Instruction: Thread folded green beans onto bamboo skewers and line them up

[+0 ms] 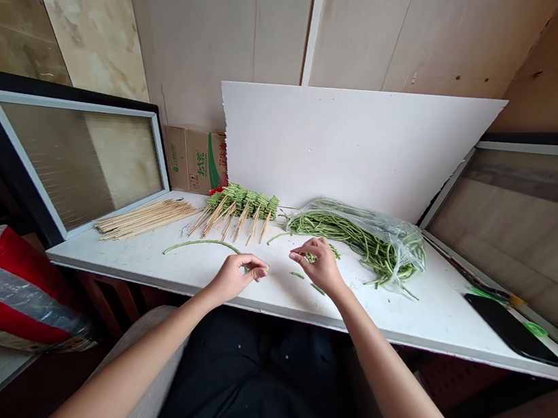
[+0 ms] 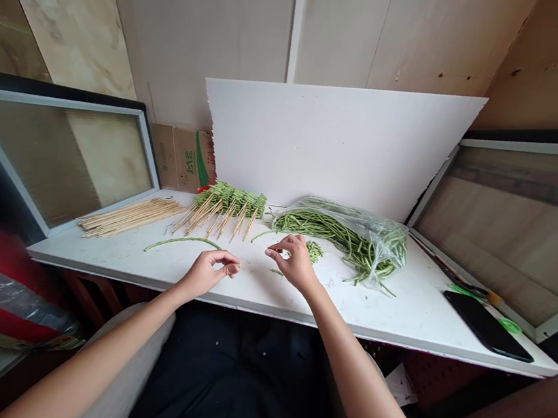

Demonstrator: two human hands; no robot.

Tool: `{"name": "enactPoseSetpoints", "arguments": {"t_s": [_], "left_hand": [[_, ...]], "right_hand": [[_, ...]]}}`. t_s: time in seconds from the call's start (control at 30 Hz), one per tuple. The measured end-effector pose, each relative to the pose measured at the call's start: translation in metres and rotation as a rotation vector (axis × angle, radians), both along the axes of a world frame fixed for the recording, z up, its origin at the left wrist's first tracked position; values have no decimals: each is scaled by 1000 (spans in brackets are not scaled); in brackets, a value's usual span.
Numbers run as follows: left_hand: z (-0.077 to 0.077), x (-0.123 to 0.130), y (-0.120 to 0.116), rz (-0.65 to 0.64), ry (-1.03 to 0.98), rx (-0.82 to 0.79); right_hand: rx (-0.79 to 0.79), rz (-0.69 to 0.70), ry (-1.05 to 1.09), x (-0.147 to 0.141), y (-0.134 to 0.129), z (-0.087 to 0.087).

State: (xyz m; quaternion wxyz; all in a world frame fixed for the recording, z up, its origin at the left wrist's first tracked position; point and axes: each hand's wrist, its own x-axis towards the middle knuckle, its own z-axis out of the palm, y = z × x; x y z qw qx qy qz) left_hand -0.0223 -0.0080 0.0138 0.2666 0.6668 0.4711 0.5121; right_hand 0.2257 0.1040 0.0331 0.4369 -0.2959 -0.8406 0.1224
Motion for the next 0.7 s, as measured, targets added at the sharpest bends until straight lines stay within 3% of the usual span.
{"name": "enactPoseSetpoints", "arguments": {"t_s": [0.23,0.37,0.53,0.7], "left_hand": [[-3,3,-1,-52,57,-2],[-4,1,1,-91,-5,-29],[-9,-4,8,-97,-113,-68],[-9,-5,8,-131,-160,-89]], "right_hand": [[-35,-63,-242,8,24,-36],[-44,-87,-306,10,30,-48],[-55,-9,-263,5,21,-34],[-89,232,-148,-14,-17,-2]]}}
